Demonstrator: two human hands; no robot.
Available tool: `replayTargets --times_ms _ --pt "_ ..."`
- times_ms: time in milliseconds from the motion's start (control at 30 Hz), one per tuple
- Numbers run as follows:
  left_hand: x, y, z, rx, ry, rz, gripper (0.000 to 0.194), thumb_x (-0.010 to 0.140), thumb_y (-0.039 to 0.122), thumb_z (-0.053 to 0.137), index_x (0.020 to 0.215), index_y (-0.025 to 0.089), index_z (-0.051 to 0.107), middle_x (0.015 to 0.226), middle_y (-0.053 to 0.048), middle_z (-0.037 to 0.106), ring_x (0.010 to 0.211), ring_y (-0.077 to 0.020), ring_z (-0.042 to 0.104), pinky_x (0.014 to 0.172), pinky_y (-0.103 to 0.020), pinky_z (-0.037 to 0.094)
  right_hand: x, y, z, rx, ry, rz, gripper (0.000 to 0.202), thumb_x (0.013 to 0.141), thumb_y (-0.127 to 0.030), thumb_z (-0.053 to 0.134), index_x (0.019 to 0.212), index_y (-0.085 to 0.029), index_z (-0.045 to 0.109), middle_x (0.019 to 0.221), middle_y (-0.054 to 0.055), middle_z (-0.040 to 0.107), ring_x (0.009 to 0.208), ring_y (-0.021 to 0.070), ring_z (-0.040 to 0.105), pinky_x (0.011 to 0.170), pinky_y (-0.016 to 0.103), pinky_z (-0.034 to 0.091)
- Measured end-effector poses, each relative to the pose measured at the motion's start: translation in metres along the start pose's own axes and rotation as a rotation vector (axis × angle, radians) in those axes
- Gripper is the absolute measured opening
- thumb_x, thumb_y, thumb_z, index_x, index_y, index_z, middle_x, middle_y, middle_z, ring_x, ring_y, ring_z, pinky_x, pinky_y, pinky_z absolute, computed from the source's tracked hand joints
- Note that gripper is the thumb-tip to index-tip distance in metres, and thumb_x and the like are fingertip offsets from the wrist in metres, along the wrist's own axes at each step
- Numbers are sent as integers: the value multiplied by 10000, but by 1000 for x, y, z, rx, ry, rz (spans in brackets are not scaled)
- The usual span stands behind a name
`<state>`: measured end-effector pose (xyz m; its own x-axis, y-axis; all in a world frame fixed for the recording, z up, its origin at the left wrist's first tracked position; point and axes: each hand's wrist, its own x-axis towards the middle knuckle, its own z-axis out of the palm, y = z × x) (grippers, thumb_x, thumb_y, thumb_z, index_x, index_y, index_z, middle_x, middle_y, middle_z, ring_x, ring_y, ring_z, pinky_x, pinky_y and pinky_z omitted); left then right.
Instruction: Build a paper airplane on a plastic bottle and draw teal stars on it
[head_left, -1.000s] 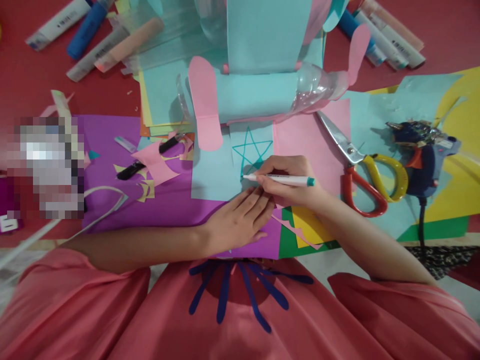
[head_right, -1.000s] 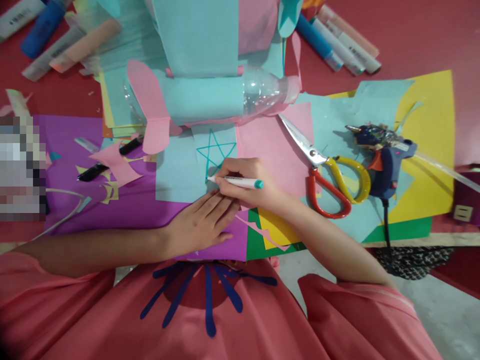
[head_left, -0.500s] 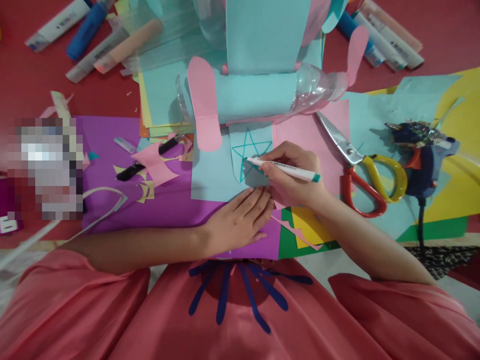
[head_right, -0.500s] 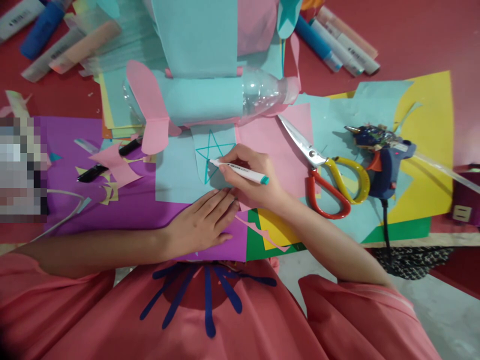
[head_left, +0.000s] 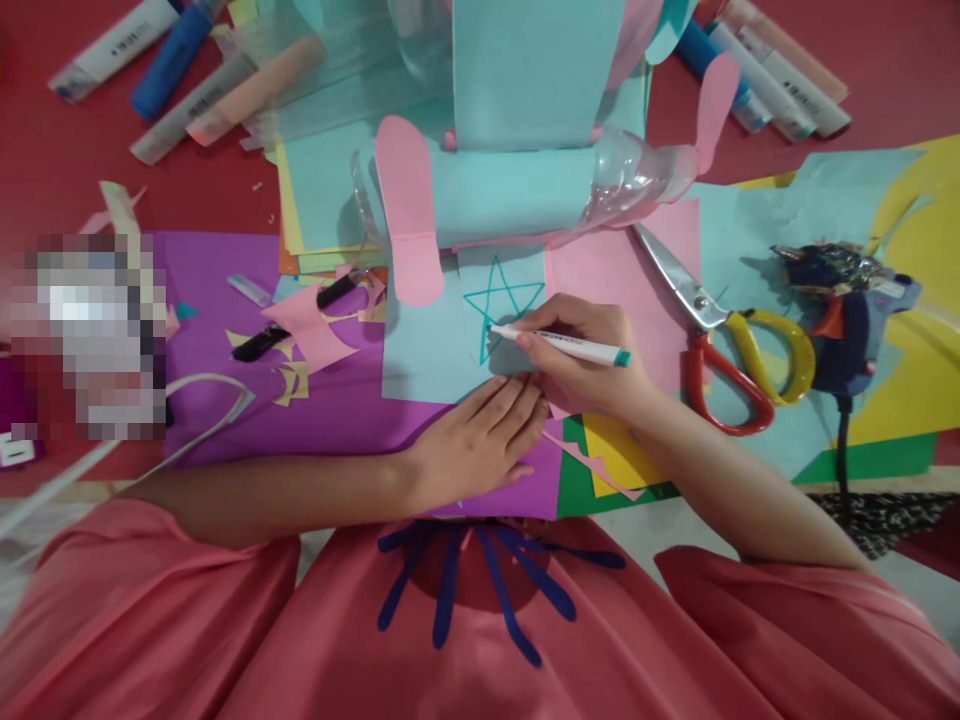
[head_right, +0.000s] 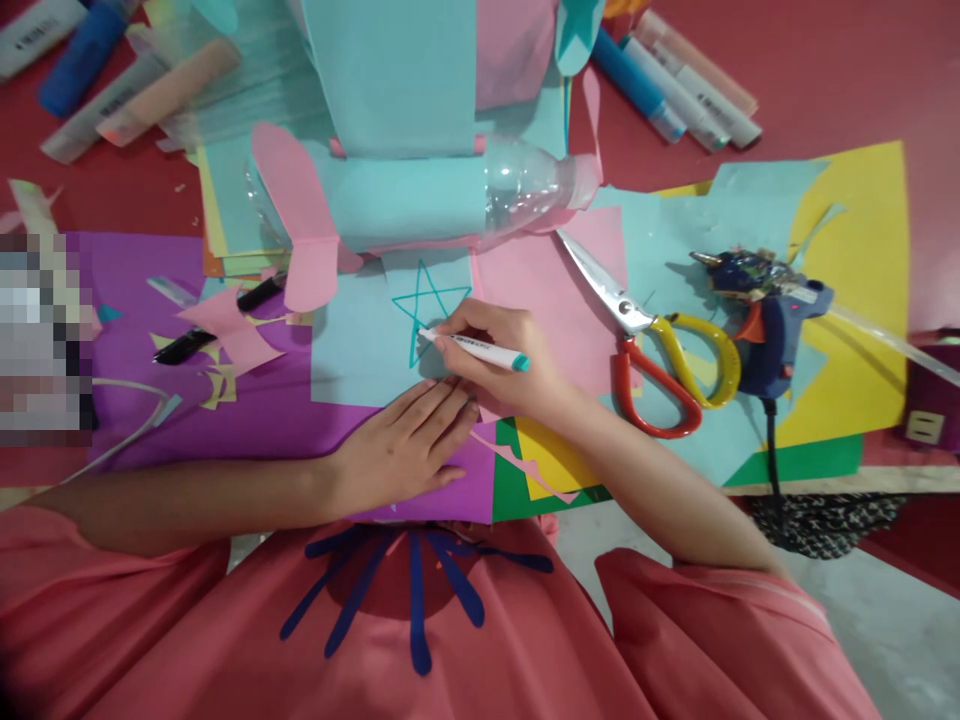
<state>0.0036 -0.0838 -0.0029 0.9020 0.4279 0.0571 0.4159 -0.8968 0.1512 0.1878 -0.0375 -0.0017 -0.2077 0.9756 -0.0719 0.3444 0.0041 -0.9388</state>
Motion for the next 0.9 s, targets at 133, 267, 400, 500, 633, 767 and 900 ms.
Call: replayTargets --times_ms 133,267,400,500,633,767,900 --pt "1 -1 0 -5 -35 0 584 972 449 468 1384 36 473 1398 -204 544 1311 -295 496 1117 -409 376 2 -2 0 -5 -25 -8 145 818 -291 627 740 -169 642 637 5 666 559 109 578 510 233 444" --pt "1 -1 0 7 0 -1 583 970 451 463 1374 31 484 1374 -195 567 1294 -295 512 1106 -400 380 2 -3 -1 4 -65 -52 151 816 -288 623 725 -168 636 638 13 670 560 111 585 521 236 443" --pt "-1 0 2 25 26 4 573 975 445 452 1373 34 487 1375 -190 568 1288 -295 516 1103 -402 374 2 -2 -3 15 -107 -95 160 825 -273 614 698 -176 614 634 13 652 557 107 570 526 240 432" --pt "-1 0 3 28 45 -1 564 971 443 459 1363 39 499 1375 -186 570 1283 -299 518 1108 -409 364 2 -1 -4 -27 -135 -117 173 828 -277 614 680 -188 601 614 3 621 553 109 544 531 251 420" --pt "-1 0 3 30 19 4 567 975 452 452 1378 55 489 1396 -184 552 1303 -290 500 1122 -408 351 1 -3 -3 -19 -158 -140 178 816 -250 613 649 -193 591 587 -9 590 541 104 522 522 251 414" --pt "-1 0 2 26 -6 5 588 975 457 449 1388 39 472 1410 -198 535 1312 -295 491 1117 -411 358 1 -8 -3 109 40 -85 163 789 -259 625 639 -197 603 570 -15 594 513 104 528 484 254 415" --pt "-1 0 1 41 42 21 591 946 451 504 1351 20 503 1387 -196 558 1293 -308 508 1117 -410 359 6 -12 -9 297 515 -97 140 780 -224 540 643 -236 569 532 -35 548 449 108 494 454 279 406"
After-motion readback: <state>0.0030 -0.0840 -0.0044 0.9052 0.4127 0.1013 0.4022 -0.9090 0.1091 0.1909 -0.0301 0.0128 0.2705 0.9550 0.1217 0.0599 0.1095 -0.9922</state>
